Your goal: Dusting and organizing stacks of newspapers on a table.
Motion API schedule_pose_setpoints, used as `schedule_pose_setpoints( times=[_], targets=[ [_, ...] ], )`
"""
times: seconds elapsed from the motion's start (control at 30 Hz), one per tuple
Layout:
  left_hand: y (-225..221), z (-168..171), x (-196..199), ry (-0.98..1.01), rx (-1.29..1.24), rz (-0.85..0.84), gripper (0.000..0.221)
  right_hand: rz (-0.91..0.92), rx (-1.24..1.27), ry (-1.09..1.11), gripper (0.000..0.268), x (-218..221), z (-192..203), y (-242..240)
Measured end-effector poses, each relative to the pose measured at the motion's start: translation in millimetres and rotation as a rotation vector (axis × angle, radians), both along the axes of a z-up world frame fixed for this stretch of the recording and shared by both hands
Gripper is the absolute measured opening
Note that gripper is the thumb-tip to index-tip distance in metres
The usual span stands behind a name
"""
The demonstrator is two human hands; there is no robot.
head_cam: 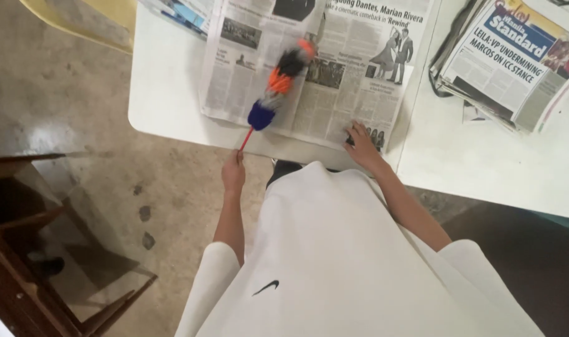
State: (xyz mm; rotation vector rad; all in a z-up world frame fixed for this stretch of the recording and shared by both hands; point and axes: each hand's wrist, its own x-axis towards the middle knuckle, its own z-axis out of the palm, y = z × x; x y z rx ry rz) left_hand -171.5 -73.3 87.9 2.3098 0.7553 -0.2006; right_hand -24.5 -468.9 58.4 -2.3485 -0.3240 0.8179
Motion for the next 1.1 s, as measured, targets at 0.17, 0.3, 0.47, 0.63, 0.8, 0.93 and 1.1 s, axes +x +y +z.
schedule_pose_setpoints(
  times=[0.17,0.3,0.47,0.63,0.8,0.93,1.1],
  targets=[
    [-19.0,-87.9,8.1,-0.201,-0.167,0.333,0.04,-0.048,0.082,0.063,0.055,9.2,-16.0,-16.3],
    [-55.4,-74.1,59.5,-0.458,-0.409,0.555,0.035,-0.12,0.091,0.118,0.051,24.0,-67.6,-18.7],
    [-128.4,-5.5,113.7,-0.374,-0.807,0.436,0.031,-0.159,0.259,0.304,0.045,24.6,68.9,38.1],
    [-172.0,-46.2,135.9,-0.21,-0.771,0.188,0.052,-0.38,0.401,0.508,0.075,0.7,233.0,105.7],
    [-169.2,52.8,126.0,-0.134,-0.398,-0.544,0.044,-0.507,0.623,0.314,0.052,-0.1,117.4,93.1],
    [-138.7,49.9,134.9,-0.122,-0.177,-0.748,0.04,-0.652,0.613,0.297,0.06,3.9,147.2,111.6],
    [-109.9,36.4,132.3,-0.177,-0.098,-0.84,0.032,-0.545,0.24,0.092,0.063,21.1,143.0,111.4]
  ],
)
